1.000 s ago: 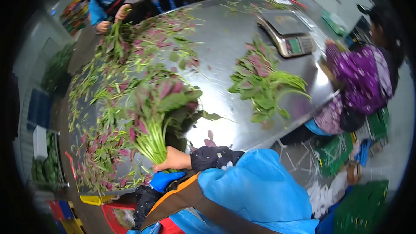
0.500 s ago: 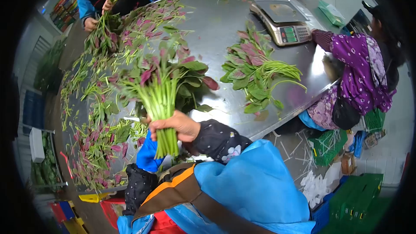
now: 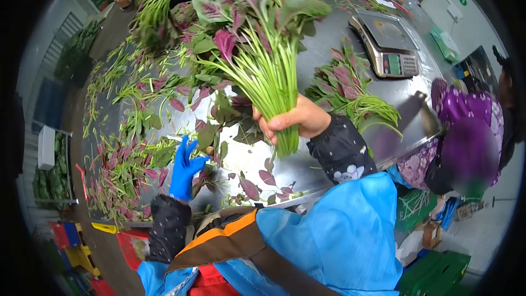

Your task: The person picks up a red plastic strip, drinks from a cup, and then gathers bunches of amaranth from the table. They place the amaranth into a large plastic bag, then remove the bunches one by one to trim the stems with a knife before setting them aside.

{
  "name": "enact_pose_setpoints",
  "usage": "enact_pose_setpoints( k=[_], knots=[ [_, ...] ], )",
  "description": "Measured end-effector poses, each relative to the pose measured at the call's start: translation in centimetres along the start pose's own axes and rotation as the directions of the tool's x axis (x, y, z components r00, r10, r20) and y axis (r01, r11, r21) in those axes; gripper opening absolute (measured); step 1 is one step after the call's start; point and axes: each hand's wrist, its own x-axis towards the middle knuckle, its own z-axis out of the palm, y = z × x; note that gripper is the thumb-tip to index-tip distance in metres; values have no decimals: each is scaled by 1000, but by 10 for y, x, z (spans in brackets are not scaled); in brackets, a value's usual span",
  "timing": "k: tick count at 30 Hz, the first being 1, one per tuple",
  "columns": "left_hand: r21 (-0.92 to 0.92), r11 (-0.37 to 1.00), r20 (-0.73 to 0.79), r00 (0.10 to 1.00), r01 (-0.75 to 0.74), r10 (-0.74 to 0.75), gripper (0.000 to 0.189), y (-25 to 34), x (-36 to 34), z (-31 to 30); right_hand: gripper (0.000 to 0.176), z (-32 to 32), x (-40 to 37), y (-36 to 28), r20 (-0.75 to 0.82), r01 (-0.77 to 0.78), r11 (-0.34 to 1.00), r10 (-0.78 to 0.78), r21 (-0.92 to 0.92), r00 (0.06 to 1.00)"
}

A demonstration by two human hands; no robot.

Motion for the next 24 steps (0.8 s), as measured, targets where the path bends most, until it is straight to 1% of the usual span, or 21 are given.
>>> enact_pose_setpoints(
  k=[1,2,3,4,5,6,7,8,9,10,11,13,14,15,17,18,19,20,21,23,24],
  knots=[
    [58,997,9,998,-59,58,94,15,14,8,38,4,-1,0,39,21,1000,-22,18,999],
    [168,978,56,992,-120,112,98,21,31,14,36,12,-3,1,78,9,999,-13,48,997],
    [197,967,25,987,-160,159,82,33,42,36,37,14,-4,7,117,-4,997,-4,73,993],
    [535,806,203,964,-254,169,68,14,78,34,37,22,-5,7,114,-14,997,6,78,993],
    [549,784,287,946,-289,148,56,10,87,41,38,30,-5,6,106,-18,996,9,82,994],
    [557,764,370,921,-327,125,44,7,95,49,38,31,-5,5,101,-27,998,21,49,995],
    [392,840,379,898,-376,225,38,0,96,58,38,31,-7,3,97,-39,996,31,79,995],
    [214,881,385,865,-423,322,33,7,91,74,38,30,-8,1,94,-49,993,38,108,995],
    [204,943,329,926,-261,185,30,19,76,81,39,28,-9,-1,92,-62,988,49,141,995],
    [269,957,326,945,-109,16,32,29,68,81,39,24,-11,-1,86,-44,994,35,103,996],
    [332,942,309,939,42,-151,34,34,66,77,39,21,-12,-4,67,-15,997,10,74,998],
    [268,959,289,941,97,-176,32,9,67,46,39,14,-13,-7,36,45,999,-46,20,998],
    [383,919,163,973,91,-164,25,14,56,40,39,7,-11,-5,43,87,996,-89,36,995],
    [243,964,50,992,104,-120,25,3,50,28,37,5,-9,-2,-16,75,997,-75,0,997],
    [98,984,-52,988,147,-143,25,-3,35,2,33,4,-1,7,-139,43,997,-52,-65,989],
    [-9,991,-14,991,132,-132,26,-5,28,2,32,-2,5,22,-126,23,988,-42,-154,991],
    [-121,985,16,993,120,-119,26,-6,17,6,32,-4,11,42,-140,-32,988,11,-149,990],
    [-239,966,45,995,99,-91,27,-6,11,13,33,-2,18,63,-142,-16,971,-19,-240,990],
    [-248,965,29,997,80,-75,28,-1,7,21,34,3,24,83,-142,1,943,-51,-332,988],
    [-263,963,10,998,56,-55,28,7,-1,35,38,16,30,113,-97,13,977,-35,-212,995],
    [-209,977,-10,999,41,-44,26,8,0,36,39,21,29,125,-125,-16,979,-10,-205,992]
  ],
)
